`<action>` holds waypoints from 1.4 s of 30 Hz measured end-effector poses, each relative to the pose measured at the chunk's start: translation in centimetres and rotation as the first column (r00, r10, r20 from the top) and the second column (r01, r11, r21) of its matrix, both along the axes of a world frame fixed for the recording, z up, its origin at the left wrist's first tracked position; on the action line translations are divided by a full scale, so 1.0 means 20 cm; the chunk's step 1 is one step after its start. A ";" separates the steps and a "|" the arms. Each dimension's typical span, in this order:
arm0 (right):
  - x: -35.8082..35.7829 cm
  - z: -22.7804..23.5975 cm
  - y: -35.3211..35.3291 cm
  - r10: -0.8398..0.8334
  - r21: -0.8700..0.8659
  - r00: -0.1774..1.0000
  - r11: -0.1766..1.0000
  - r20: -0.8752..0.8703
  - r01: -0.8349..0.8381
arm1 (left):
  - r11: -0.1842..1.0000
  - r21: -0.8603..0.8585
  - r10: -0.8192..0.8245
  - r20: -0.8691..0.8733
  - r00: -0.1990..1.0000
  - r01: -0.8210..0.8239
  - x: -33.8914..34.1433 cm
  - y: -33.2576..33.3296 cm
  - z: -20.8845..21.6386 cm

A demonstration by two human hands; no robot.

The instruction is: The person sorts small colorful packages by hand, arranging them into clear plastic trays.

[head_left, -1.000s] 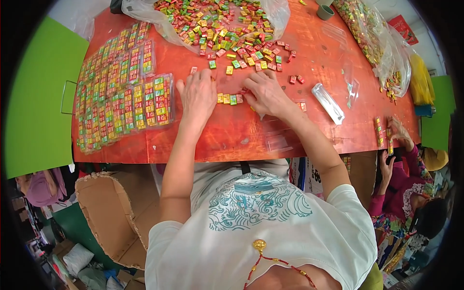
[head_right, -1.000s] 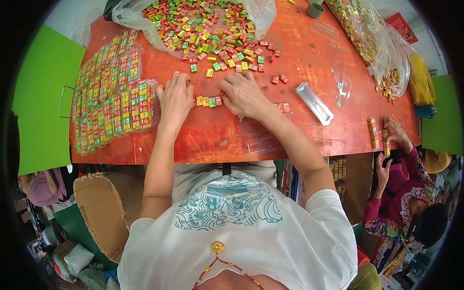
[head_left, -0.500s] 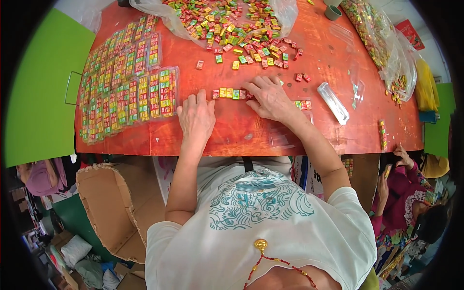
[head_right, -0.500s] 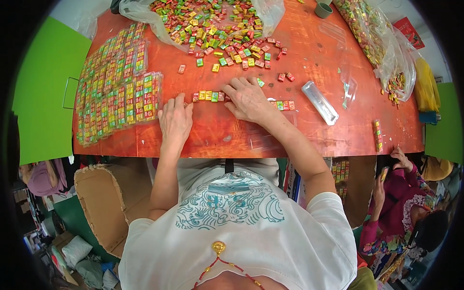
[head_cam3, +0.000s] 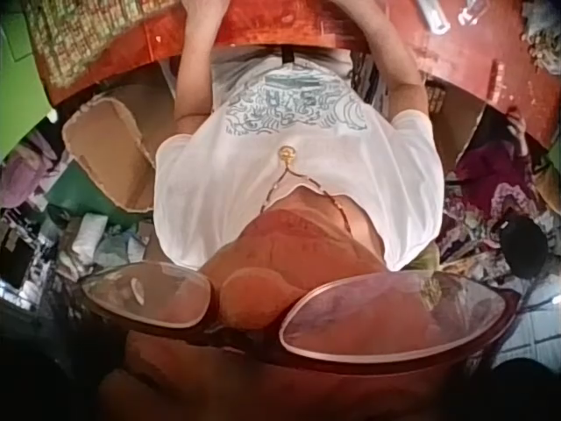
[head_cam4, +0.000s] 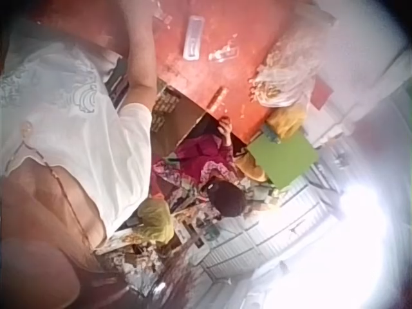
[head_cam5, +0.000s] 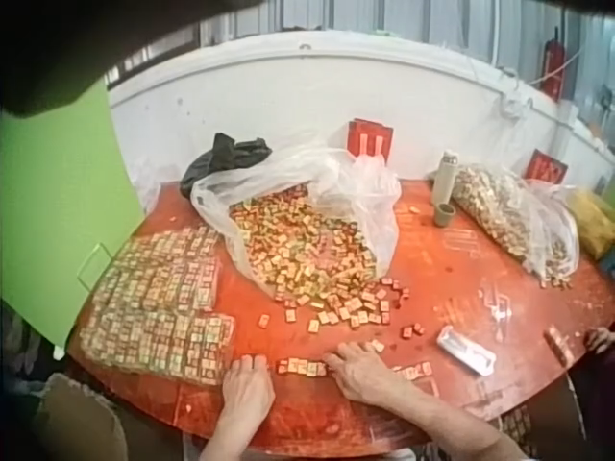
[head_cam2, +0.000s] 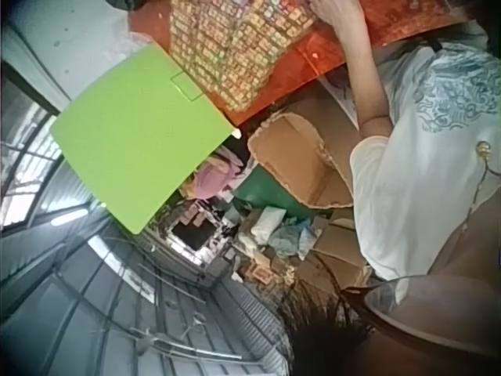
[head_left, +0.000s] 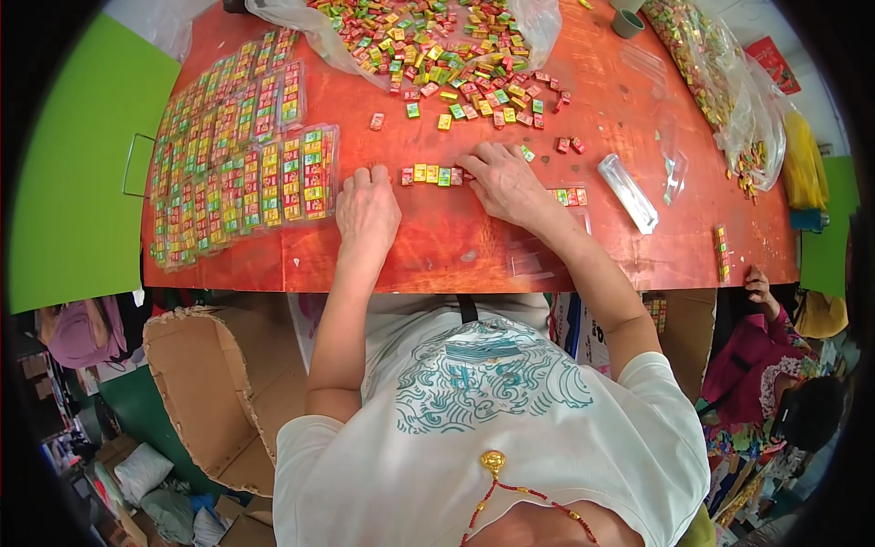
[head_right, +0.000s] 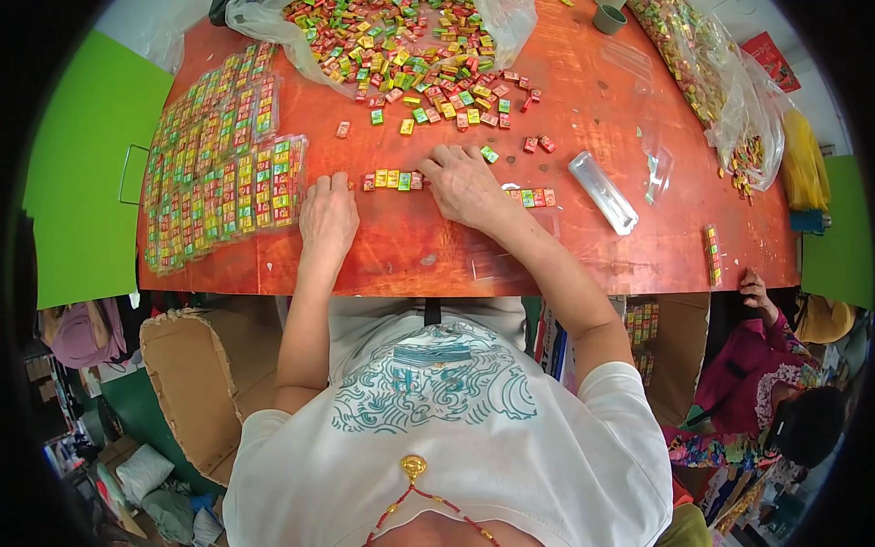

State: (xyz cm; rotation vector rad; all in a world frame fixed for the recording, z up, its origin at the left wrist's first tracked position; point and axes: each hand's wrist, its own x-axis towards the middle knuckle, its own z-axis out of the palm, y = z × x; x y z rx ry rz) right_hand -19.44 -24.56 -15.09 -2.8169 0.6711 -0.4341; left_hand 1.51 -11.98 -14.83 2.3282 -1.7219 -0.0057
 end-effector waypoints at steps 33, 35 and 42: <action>0.13 -0.01 0.00 -0.033 0.133 0.996 0.991 0.083 0.021 | 0.969 -0.008 -0.245 -0.184 0.952 0.247 -0.03 -0.12 0.05; 0.12 0.02 0.01 -0.034 0.129 0.997 0.991 0.072 0.024 | 0.969 0.000 -0.244 -0.176 0.954 0.248 -0.04 -0.12 0.06; -0.09 0.20 0.08 -0.076 0.158 0.995 0.985 0.064 0.065 | 0.940 -0.067 -0.341 -0.254 0.905 0.335 -0.18 -0.06 0.21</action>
